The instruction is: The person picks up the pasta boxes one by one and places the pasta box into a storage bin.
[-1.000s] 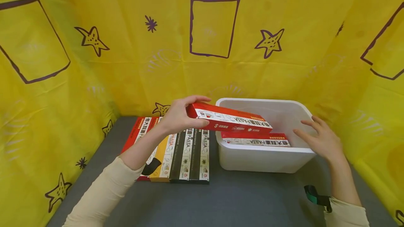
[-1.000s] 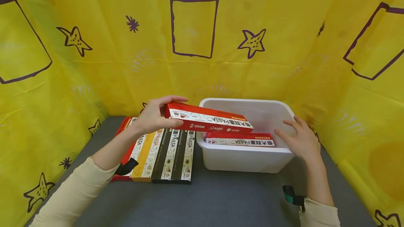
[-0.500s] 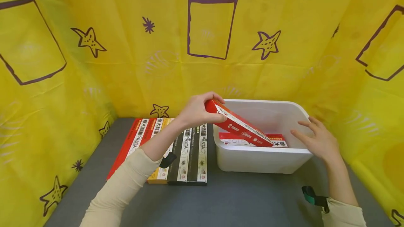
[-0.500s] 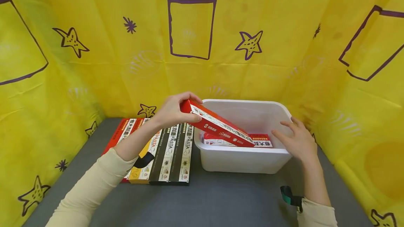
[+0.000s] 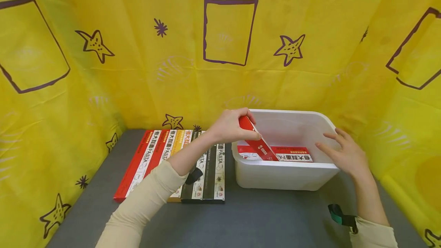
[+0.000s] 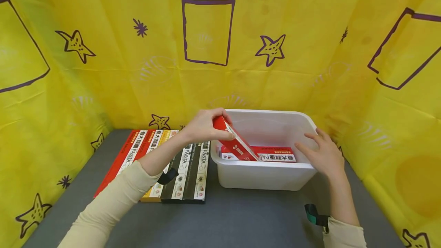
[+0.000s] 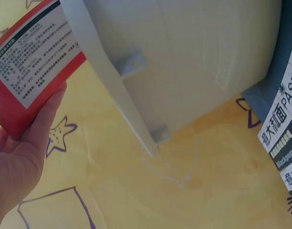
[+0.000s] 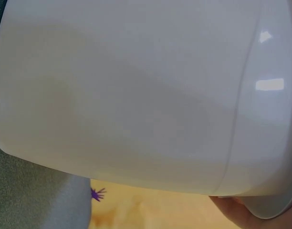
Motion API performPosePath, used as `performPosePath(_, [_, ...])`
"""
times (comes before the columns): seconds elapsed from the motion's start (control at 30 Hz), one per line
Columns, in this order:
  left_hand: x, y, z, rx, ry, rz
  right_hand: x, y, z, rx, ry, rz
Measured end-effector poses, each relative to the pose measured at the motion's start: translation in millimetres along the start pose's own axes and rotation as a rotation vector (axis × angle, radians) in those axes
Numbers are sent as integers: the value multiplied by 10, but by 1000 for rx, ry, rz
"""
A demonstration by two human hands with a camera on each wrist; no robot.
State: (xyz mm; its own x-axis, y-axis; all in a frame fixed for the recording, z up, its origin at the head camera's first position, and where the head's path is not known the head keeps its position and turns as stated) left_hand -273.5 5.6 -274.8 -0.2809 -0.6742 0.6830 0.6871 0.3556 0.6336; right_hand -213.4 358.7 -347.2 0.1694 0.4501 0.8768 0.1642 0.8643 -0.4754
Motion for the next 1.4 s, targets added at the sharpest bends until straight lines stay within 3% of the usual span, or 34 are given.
performPosePath(0.27, [-178,7,81,-62,-68,29,-18,-7,3,5,9,-4])
performPosePath(0.53, [-291,26,134,-61,-143,72,-16,-29,-7,4,4,2])
performPosePath(0.7, [-373,53,203,-98,-230,48,0,-18,-8,9,13,6])
performPosePath(0.8, [-438,66,252,-121,-296,82,0,-14,-3,10,12,9])
performPosePath(0.97, [-535,77,266,-109,-443,306,-14,-5,2,3,6,12])
performPosePath(1.07, [-551,80,228,-107,-493,437,-23,-1,3,-2,3,18])
performPosePath(1.17, [-525,89,192,-127,-467,436,-29,-4,4,-1,-1,19])
performPosePath(1.4, [-362,76,105,-166,-338,281,-23,-5,3,10,10,10])
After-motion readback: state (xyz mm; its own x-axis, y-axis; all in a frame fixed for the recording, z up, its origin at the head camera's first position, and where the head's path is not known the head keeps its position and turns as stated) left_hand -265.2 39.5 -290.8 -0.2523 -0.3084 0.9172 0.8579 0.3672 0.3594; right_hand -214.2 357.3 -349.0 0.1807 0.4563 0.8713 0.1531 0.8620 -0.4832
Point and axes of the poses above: each hand's wrist, its own z-axis towards the middle knuckle, its own x-axis out of the back of the hand, y = z × x, the point moved 2 cm from there along z, towards the middle knuckle, and after that the axes turned 10 degrees about -x, right-handed, at the moved point
